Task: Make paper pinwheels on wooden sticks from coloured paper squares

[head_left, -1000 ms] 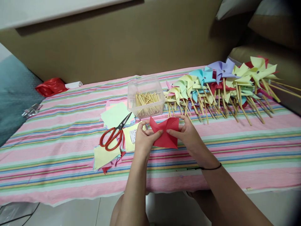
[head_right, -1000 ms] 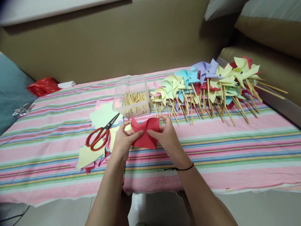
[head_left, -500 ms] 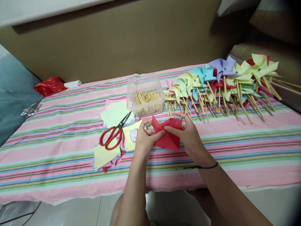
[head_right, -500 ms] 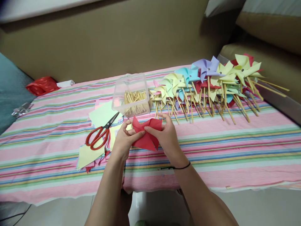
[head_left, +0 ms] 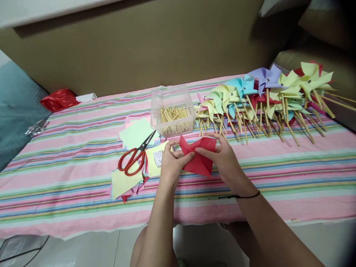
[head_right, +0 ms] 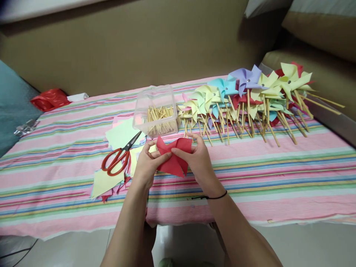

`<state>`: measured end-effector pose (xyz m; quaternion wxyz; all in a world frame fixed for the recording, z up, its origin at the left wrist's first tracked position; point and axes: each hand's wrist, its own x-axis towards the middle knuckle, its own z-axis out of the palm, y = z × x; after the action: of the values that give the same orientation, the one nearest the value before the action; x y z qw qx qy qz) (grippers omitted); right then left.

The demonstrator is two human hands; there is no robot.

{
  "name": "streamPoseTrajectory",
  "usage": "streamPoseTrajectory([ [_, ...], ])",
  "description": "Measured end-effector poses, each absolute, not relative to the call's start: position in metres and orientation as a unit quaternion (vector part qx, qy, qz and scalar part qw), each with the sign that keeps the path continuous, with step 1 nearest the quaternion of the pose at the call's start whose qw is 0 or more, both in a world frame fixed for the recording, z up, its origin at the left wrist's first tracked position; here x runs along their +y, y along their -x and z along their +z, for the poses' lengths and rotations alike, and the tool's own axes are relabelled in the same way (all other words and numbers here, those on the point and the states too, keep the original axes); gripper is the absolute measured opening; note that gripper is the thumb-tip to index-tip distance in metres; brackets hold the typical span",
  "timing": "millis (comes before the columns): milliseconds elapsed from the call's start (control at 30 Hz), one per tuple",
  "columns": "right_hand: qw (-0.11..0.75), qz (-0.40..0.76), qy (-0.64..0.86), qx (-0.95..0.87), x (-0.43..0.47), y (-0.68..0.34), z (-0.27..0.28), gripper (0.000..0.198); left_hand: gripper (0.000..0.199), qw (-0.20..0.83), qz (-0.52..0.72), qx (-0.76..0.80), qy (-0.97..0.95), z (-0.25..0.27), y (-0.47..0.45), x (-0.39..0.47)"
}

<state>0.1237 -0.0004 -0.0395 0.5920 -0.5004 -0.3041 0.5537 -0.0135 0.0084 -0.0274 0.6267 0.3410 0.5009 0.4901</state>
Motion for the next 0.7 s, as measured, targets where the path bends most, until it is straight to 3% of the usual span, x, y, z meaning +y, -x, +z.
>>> streamPoseTrajectory([
  [700,0.553,0.591,0.484,-0.333,0.0000,-0.1275,-0.0439,0.068,0.067,0.602,0.481,0.527,-0.358,-0.0313,0.0173,0.0108],
])
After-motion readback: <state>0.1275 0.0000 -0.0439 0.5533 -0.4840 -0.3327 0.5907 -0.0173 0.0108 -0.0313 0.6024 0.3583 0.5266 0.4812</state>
